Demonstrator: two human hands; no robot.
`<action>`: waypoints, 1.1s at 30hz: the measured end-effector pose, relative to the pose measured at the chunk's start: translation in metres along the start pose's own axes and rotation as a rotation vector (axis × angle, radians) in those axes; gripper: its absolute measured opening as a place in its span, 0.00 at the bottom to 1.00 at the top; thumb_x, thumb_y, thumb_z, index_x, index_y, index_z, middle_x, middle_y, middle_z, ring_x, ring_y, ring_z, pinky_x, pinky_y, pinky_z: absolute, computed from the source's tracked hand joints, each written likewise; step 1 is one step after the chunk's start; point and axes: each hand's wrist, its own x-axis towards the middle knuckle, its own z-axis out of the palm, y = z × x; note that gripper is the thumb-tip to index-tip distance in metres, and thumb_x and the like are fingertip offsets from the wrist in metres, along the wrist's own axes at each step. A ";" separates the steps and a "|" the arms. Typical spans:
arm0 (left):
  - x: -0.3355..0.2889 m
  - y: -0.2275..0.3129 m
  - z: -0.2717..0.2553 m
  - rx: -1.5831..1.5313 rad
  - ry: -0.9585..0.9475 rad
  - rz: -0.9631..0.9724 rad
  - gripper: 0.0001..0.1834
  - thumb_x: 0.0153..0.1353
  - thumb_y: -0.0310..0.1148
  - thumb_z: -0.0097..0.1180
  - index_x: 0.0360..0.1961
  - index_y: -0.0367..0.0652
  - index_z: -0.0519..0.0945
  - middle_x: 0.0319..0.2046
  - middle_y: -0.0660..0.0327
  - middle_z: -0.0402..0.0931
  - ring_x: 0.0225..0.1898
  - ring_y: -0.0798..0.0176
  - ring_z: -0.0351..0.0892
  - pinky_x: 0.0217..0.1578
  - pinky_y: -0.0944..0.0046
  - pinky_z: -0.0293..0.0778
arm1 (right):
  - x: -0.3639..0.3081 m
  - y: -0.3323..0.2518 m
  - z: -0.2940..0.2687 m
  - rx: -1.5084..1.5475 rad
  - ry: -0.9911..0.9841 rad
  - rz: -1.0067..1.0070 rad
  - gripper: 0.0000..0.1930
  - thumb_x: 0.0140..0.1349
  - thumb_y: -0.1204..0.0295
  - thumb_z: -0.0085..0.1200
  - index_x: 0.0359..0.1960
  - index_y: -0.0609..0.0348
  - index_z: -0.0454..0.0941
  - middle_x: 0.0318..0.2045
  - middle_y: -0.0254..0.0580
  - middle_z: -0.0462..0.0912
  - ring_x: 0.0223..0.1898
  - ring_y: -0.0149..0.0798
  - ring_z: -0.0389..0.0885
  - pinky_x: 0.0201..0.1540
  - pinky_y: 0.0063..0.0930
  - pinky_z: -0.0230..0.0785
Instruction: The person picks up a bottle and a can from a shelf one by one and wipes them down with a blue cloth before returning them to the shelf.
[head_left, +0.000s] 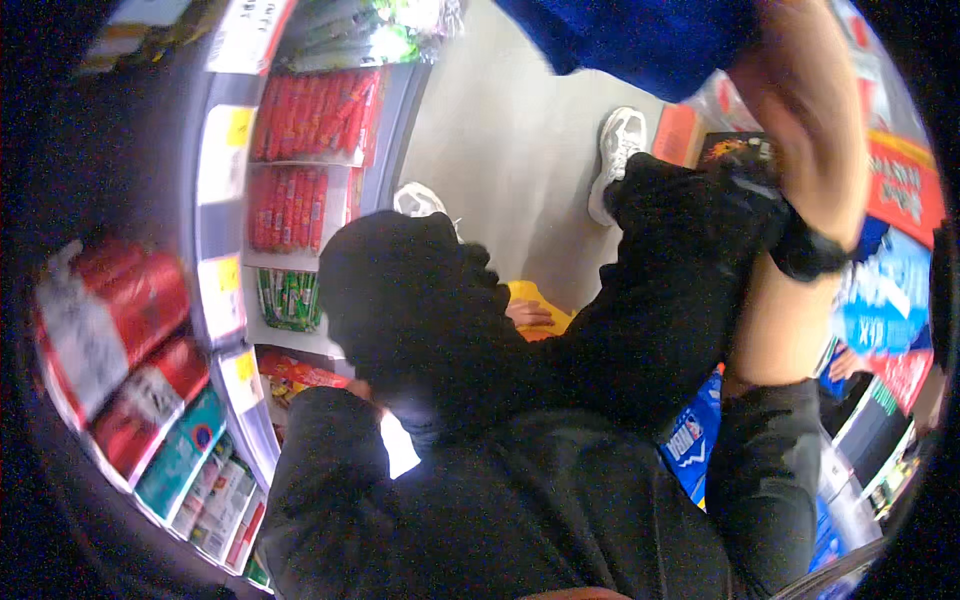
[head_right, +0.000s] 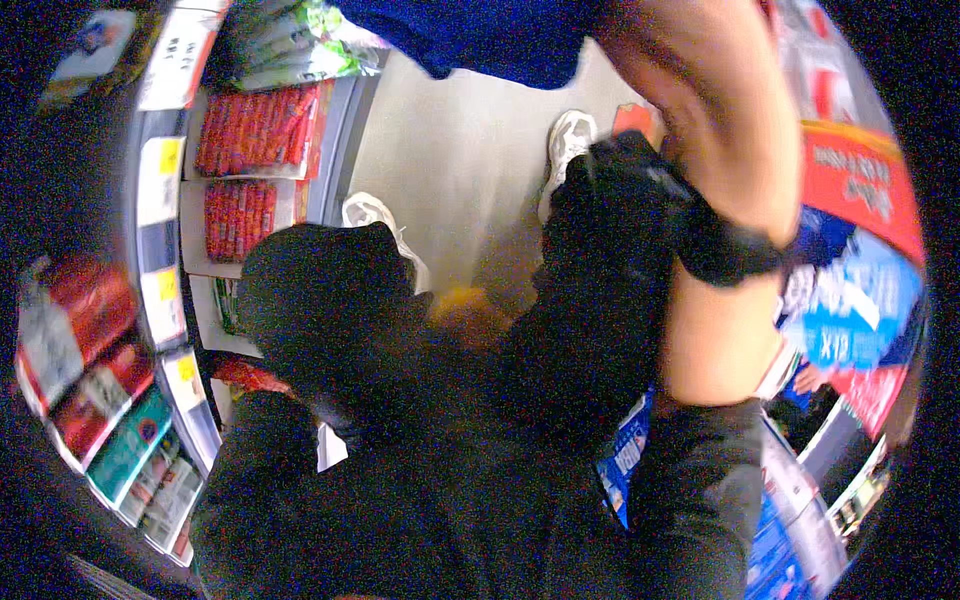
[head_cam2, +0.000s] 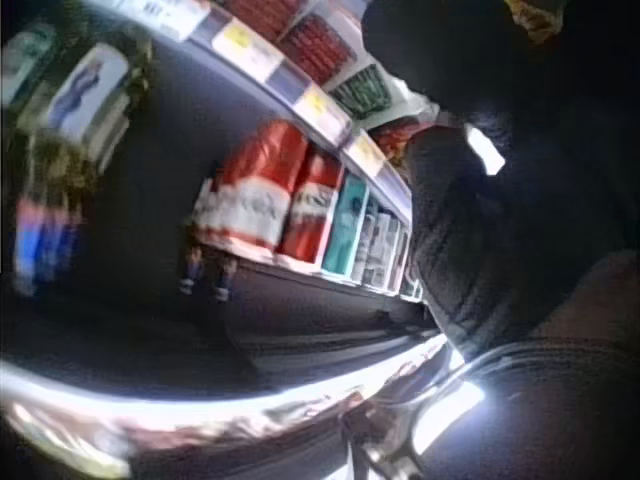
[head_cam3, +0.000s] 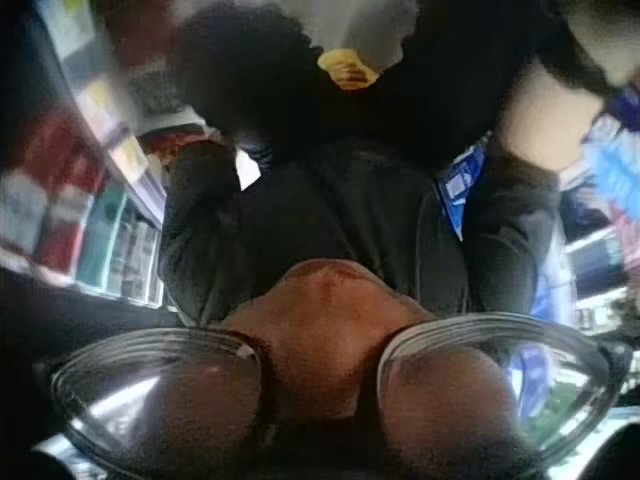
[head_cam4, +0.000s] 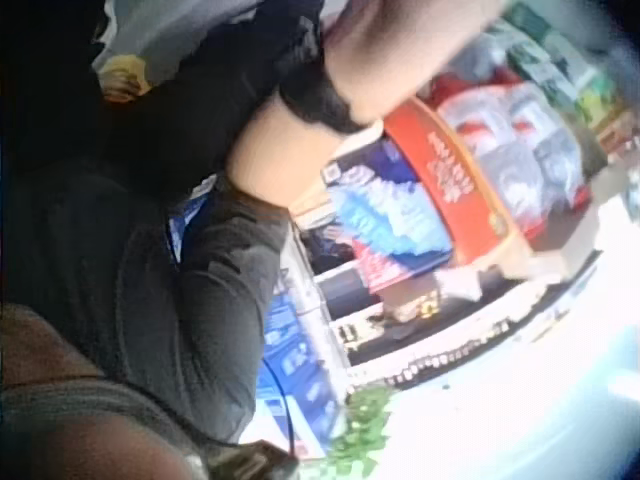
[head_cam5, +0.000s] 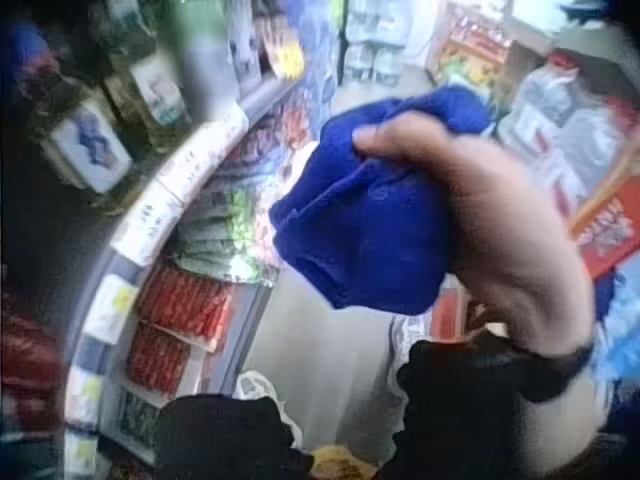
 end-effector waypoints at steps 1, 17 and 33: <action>-0.037 0.000 -0.009 0.028 0.032 -0.071 0.40 0.52 0.51 0.68 0.67 0.50 0.74 0.65 0.59 0.73 0.67 0.46 0.68 0.66 0.46 0.64 | -0.004 0.008 0.024 -0.110 0.086 0.035 0.20 0.59 0.68 0.65 0.48 0.66 0.72 0.36 0.42 0.82 0.35 0.38 0.83 0.46 0.33 0.81; -0.016 -0.037 0.027 0.083 -0.063 -0.008 0.38 0.55 0.50 0.67 0.67 0.51 0.74 0.65 0.59 0.73 0.67 0.46 0.68 0.66 0.47 0.64 | 0.034 0.109 -0.048 1.649 -0.788 0.278 0.56 0.64 0.23 0.17 0.70 0.63 0.67 0.64 0.58 0.75 0.64 0.57 0.73 0.71 0.54 0.59; -0.012 0.028 0.076 -0.032 0.059 0.080 0.21 0.66 0.39 0.58 0.60 0.54 0.80 0.56 0.54 0.79 0.57 0.44 0.78 0.58 0.47 0.73 | -0.062 0.059 -0.111 1.165 -0.529 0.113 0.34 0.78 0.48 0.36 0.71 0.67 0.64 0.69 0.57 0.70 0.69 0.53 0.70 0.75 0.49 0.56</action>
